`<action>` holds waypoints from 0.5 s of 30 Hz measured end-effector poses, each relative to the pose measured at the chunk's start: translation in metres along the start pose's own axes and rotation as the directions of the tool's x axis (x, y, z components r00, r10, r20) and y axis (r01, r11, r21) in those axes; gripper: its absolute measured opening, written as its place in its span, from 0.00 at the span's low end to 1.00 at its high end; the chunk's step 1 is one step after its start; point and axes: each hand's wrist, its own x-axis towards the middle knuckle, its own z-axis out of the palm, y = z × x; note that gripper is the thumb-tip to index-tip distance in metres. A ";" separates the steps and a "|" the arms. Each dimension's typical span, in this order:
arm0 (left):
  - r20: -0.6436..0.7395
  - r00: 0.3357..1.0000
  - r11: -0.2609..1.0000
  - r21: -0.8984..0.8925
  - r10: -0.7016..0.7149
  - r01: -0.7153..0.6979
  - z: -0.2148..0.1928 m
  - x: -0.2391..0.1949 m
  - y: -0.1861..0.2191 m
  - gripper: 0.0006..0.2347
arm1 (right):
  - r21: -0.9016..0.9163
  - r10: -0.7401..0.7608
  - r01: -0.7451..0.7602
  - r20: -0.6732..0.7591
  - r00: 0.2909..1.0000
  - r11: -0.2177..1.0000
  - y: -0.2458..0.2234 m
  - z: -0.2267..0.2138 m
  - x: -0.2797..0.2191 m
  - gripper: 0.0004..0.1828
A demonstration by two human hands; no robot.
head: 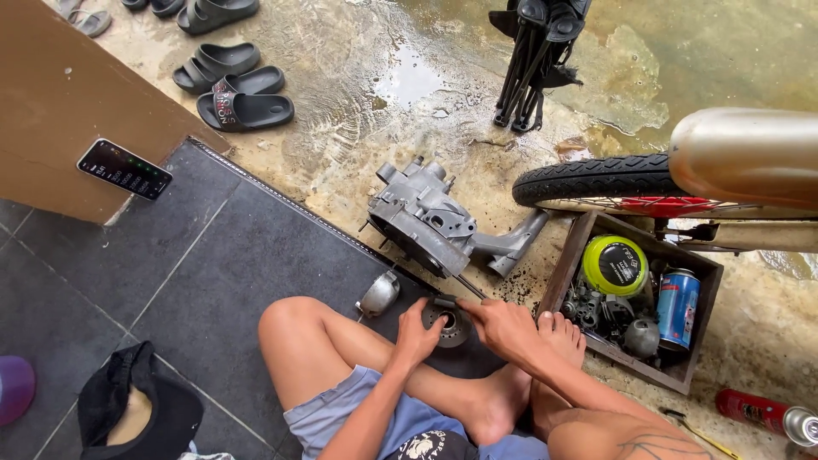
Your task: A person is sitting on the floor and attempting to install a gear shaft into a motorcycle engine crankcase.
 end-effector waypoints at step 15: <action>0.045 0.999 0.996 -0.087 0.030 -0.026 -0.003 -0.002 0.010 0.17 | 0.126 -0.104 0.086 0.143 0.984 0.988 -0.004 -0.014 0.008 0.20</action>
